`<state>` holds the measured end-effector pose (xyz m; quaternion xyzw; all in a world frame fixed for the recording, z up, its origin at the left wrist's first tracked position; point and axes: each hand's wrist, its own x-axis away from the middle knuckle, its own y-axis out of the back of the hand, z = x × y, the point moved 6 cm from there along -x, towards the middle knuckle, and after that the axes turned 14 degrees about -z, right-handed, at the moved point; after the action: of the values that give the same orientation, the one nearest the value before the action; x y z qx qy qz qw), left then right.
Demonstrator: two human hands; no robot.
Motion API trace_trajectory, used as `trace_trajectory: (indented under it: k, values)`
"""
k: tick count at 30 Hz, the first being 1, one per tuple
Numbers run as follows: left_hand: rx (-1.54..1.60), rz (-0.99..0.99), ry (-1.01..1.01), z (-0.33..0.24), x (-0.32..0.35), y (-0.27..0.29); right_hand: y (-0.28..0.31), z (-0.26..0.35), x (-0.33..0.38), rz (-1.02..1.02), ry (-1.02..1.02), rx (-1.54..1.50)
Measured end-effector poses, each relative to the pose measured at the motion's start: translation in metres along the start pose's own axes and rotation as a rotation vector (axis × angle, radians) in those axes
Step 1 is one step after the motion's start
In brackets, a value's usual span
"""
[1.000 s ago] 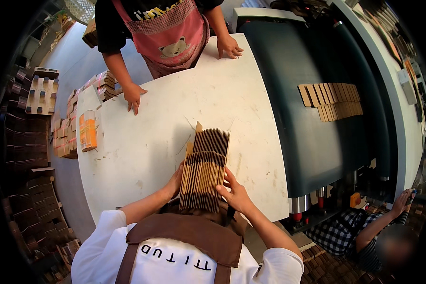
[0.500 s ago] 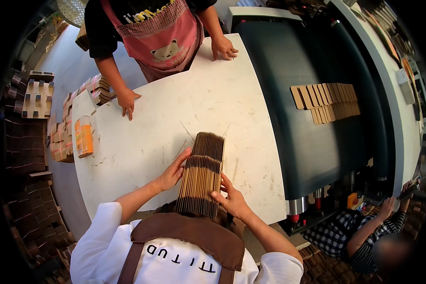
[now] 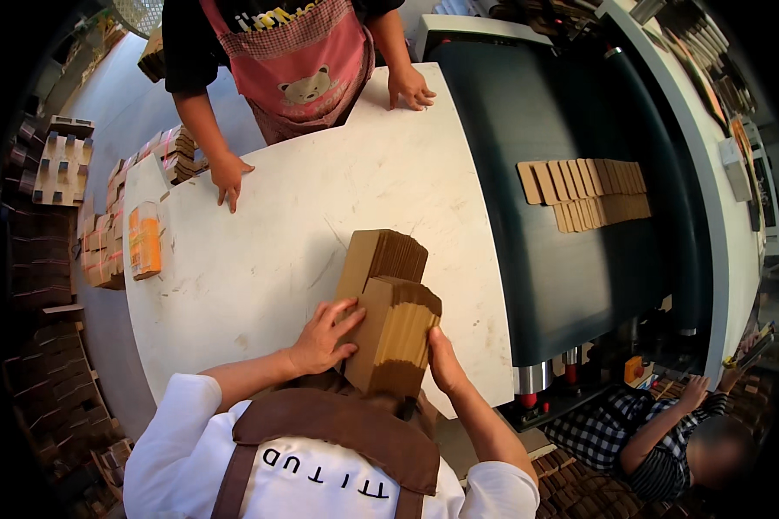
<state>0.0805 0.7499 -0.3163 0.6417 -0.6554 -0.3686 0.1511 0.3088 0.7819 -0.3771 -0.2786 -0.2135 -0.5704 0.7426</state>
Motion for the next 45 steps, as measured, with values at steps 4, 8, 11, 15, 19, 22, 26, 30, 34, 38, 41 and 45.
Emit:
trace_trajectory:
  k: [4, 8, 11, 15, 19, 22, 26, 30, 34, 38, 41, 45]
  values:
    - [-0.060, 0.042, -0.071, -0.049, -0.033, -0.033, 0.056, -0.019, 0.000, -0.183, -0.185, -0.322]
    - [-0.047, 0.063, -0.146, -0.054, -0.044, -0.079, 0.150, -0.056, -0.022, -0.406, -0.197, 0.324]
    - [0.027, 0.083, -0.112, -0.041, -0.039, -0.097, 0.161, 0.045, -0.026, -0.768, 0.346, 1.175]
    - [-0.053, 0.095, -0.128, -0.042, -0.045, -0.099, 0.094, 0.173, -0.062, -0.784, 0.687, 0.511]
    - [-0.099, 0.074, -0.118, -0.037, -0.035, -0.103, -0.012, 0.242, -0.132, -0.513, 0.775, -0.239]
    - [-0.190, 0.081, -0.112, -0.030, -0.024, -0.109, -0.044, 0.244, -0.188, -0.362, 0.670, -0.541]
    - [-0.044, 0.040, -0.105, -0.002, -0.018, -0.118, -0.018, 0.225, -0.226, -0.418, 0.532, -0.751]
    - [0.119, 0.042, -0.041, 0.009, -0.020, -0.123, -0.003, 0.234, -0.213, -0.378, 0.496, -0.862]
    - [0.191, 0.417, 0.050, 0.032, -0.013, -0.151, 0.008, 0.235, -0.203, -0.350, 0.500, -0.907]
    - [0.234, 0.265, -0.154, 0.035, -0.007, -0.145, 0.026, 0.220, -0.199, -0.381, 0.532, -0.905]
    - [0.416, 0.392, 0.239, 0.108, 0.089, -0.182, 0.033, 0.204, -0.204, -0.429, 0.578, -0.888]
    - [0.364, 0.422, -0.058, 0.059, 0.018, -0.157, 0.016, 0.211, -0.207, -0.416, 0.638, -0.803]
